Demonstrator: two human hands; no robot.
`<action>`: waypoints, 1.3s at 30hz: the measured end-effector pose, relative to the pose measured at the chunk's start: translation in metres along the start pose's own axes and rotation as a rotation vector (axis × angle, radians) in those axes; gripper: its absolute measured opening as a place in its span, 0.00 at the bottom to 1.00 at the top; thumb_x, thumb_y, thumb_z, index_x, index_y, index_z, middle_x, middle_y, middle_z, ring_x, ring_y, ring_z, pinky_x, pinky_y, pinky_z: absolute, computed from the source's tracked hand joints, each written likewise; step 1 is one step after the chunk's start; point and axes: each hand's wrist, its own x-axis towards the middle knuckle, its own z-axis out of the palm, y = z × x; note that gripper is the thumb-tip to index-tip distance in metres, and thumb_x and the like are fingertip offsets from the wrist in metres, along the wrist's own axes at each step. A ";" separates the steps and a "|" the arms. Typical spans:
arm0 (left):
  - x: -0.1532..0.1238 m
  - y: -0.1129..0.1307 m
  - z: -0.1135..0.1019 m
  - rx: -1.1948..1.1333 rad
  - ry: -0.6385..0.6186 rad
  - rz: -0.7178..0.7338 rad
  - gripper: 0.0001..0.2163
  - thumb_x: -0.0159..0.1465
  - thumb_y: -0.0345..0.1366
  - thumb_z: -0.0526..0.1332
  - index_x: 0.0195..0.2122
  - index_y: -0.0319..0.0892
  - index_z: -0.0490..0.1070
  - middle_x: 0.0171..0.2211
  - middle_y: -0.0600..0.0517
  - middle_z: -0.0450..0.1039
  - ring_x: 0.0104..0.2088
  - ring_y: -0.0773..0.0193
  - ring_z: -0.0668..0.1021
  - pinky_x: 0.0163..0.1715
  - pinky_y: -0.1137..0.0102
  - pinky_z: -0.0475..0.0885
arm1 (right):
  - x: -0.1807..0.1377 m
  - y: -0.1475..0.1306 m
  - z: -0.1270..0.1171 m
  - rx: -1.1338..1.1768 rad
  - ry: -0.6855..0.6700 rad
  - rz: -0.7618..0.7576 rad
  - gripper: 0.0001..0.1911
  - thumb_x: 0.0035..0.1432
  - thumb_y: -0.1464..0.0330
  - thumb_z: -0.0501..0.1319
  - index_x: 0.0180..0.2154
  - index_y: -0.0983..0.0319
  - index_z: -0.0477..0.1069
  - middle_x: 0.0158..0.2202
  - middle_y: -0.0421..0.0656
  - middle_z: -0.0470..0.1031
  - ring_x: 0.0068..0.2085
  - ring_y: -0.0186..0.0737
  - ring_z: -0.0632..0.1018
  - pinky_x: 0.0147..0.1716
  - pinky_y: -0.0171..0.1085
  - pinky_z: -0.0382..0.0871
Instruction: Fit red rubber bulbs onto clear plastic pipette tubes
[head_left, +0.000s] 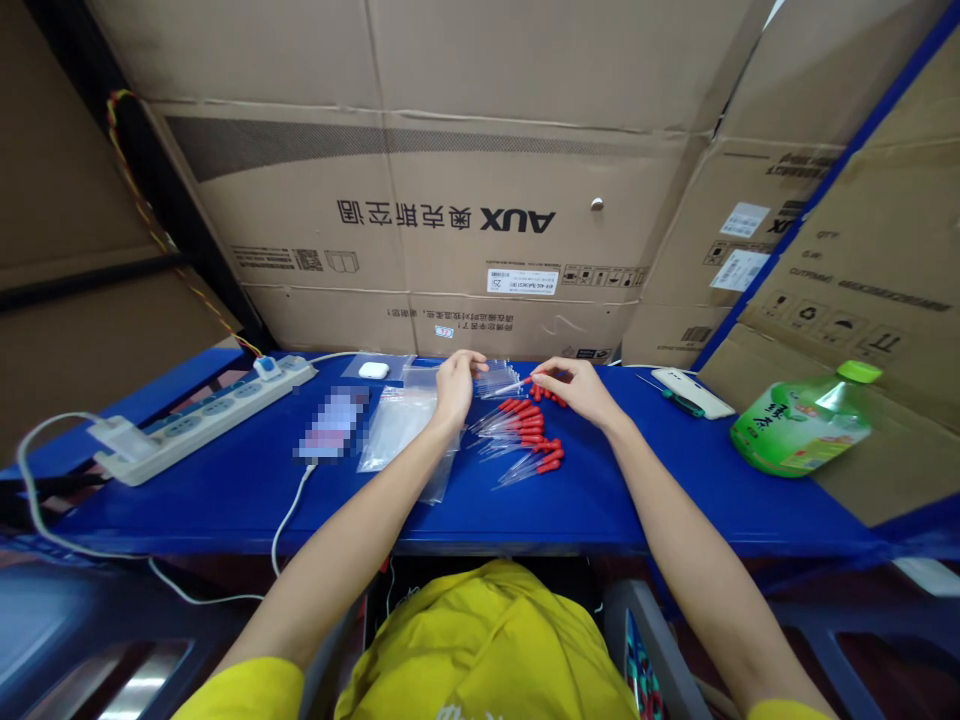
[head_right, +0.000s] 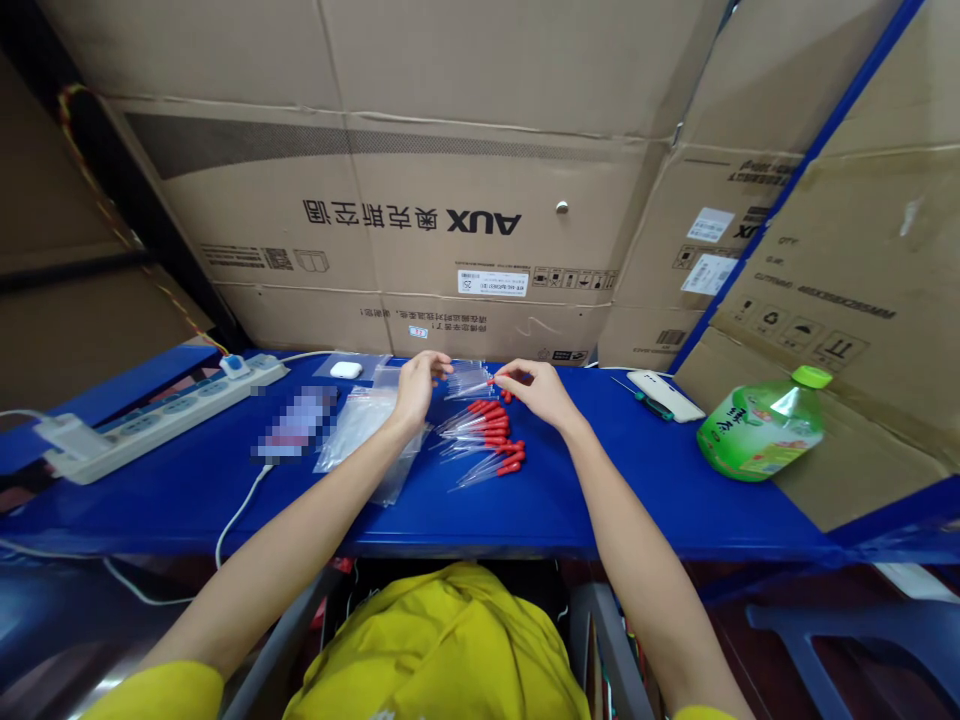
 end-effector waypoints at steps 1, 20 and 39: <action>0.001 -0.002 -0.002 0.109 0.010 0.066 0.13 0.66 0.34 0.51 0.33 0.40 0.75 0.31 0.49 0.79 0.34 0.62 0.78 0.39 0.70 0.71 | 0.000 0.001 -0.001 -0.037 -0.042 0.006 0.17 0.60 0.53 0.66 0.38 0.61 0.81 0.29 0.42 0.81 0.29 0.39 0.77 0.32 0.38 0.69; -0.006 -0.019 -0.004 1.021 -0.611 0.383 0.13 0.69 0.30 0.57 0.47 0.47 0.81 0.49 0.47 0.80 0.50 0.55 0.80 0.54 0.66 0.73 | 0.000 0.013 0.003 -0.409 -0.128 -0.058 0.16 0.67 0.59 0.60 0.33 0.59 0.82 0.33 0.42 0.84 0.33 0.41 0.79 0.36 0.37 0.67; -0.008 -0.004 -0.005 1.243 -0.543 0.323 0.07 0.66 0.31 0.60 0.37 0.43 0.79 0.44 0.43 0.78 0.46 0.52 0.81 0.47 0.65 0.73 | -0.004 0.048 -0.057 -0.779 0.292 0.356 0.13 0.65 0.63 0.59 0.43 0.56 0.82 0.44 0.49 0.85 0.48 0.54 0.82 0.46 0.44 0.71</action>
